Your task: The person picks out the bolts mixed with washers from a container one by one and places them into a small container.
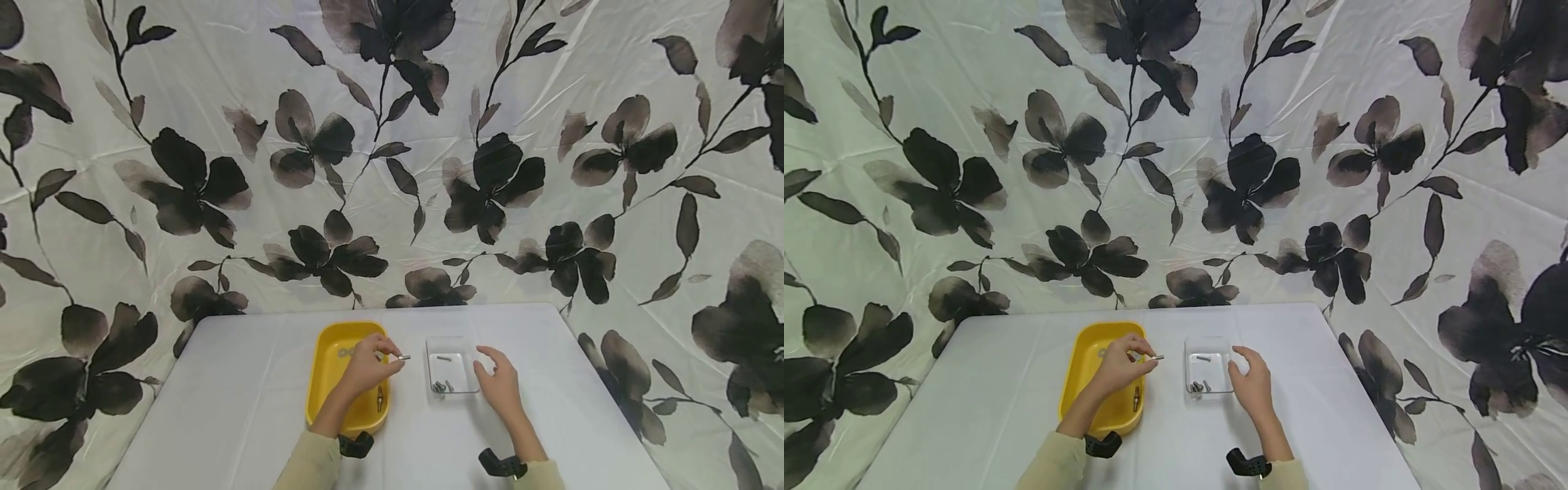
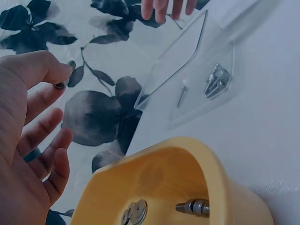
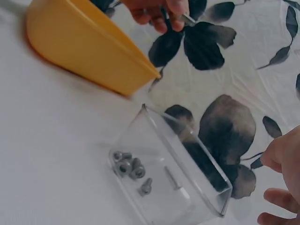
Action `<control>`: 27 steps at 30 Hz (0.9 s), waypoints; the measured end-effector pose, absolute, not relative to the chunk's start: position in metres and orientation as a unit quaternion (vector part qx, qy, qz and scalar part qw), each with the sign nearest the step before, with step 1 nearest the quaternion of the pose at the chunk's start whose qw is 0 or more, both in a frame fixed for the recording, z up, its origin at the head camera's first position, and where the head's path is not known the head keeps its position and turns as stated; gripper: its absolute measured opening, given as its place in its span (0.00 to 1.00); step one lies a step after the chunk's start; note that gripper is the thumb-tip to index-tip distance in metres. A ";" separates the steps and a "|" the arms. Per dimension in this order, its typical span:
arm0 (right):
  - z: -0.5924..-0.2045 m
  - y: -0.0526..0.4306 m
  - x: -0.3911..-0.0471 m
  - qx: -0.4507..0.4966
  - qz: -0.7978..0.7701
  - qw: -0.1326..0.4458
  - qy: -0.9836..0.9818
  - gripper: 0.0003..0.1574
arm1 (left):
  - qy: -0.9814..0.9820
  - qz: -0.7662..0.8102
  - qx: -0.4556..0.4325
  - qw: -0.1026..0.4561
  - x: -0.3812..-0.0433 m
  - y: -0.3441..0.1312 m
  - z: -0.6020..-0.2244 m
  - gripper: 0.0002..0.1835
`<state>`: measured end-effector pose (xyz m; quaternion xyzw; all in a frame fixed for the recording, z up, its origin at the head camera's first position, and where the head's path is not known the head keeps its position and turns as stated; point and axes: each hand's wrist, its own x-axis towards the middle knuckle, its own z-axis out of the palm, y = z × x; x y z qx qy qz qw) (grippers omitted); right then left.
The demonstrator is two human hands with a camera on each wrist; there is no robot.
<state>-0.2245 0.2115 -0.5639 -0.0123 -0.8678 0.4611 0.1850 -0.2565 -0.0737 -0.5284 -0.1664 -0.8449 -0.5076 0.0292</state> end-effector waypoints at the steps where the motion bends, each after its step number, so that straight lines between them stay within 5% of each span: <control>1: -0.566 0.212 -0.225 -0.022 0.466 0.174 -0.867 0.22 | -0.844 -0.508 -0.169 0.030 -0.256 -0.073 -0.529 0.04; 27: -0.596 0.213 -0.231 -0.081 0.548 0.085 -0.828 0.24 | -0.847 -0.503 -0.168 0.011 -0.268 -0.027 -0.545 0.02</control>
